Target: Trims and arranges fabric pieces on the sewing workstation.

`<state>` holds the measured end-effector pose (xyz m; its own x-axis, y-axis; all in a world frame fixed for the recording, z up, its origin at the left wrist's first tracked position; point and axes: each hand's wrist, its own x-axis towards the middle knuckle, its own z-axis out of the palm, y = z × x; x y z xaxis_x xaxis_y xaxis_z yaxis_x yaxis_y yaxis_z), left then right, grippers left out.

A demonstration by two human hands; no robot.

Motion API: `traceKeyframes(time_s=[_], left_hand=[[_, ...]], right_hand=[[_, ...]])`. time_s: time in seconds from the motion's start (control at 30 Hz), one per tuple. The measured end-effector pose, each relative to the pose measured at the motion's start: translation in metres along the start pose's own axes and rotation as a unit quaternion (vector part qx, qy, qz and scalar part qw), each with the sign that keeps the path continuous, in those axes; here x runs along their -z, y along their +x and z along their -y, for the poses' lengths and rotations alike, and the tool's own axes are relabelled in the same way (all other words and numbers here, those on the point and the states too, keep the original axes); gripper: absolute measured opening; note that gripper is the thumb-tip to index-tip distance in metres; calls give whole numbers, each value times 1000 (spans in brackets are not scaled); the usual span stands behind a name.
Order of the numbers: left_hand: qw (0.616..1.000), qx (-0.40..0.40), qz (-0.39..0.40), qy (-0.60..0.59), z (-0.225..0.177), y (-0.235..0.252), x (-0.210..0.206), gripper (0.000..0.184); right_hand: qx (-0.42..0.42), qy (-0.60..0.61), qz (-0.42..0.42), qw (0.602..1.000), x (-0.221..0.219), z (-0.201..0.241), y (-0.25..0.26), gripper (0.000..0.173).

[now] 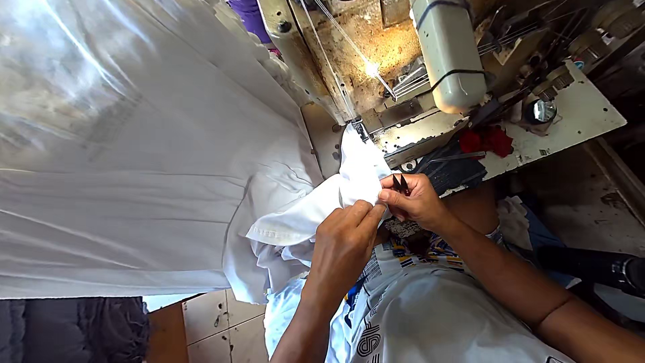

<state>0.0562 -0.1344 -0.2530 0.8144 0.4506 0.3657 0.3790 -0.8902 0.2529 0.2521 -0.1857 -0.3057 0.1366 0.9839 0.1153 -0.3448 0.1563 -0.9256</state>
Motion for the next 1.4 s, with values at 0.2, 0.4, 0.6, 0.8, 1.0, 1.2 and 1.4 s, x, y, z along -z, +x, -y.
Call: traceKeyframes(time_s=[0.2, 0.4, 0.6, 0.8, 1.0, 1.2, 1.4], left_hand=[[1000, 2, 5, -6, 2, -2, -1, 22], [1000, 3, 8, -11, 2, -2, -1, 21], [1000, 3, 7, -21, 3, -3, -2, 22], [1000, 8, 13, -19, 4, -3, -3, 22], [1000, 12, 17, -23, 5, -3, -5, 22], [1000, 13, 16, -23, 5, -3, -7, 22], [999, 18, 14, -29, 6, -3, -8, 22]], right_hand=[[-24, 34, 0, 999, -2, -1, 1, 10], [-51, 63, 9, 997, -1, -4, 1, 10], [-60, 74, 17, 995, 1, -5, 1, 11], [-67, 83, 20, 994, 0, -6, 2, 11], [-70, 87, 17, 994, 1, -7, 2, 11], [-73, 86, 16, 994, 2, -8, 2, 12], [-72, 84, 18, 994, 2, -8, 2, 11]])
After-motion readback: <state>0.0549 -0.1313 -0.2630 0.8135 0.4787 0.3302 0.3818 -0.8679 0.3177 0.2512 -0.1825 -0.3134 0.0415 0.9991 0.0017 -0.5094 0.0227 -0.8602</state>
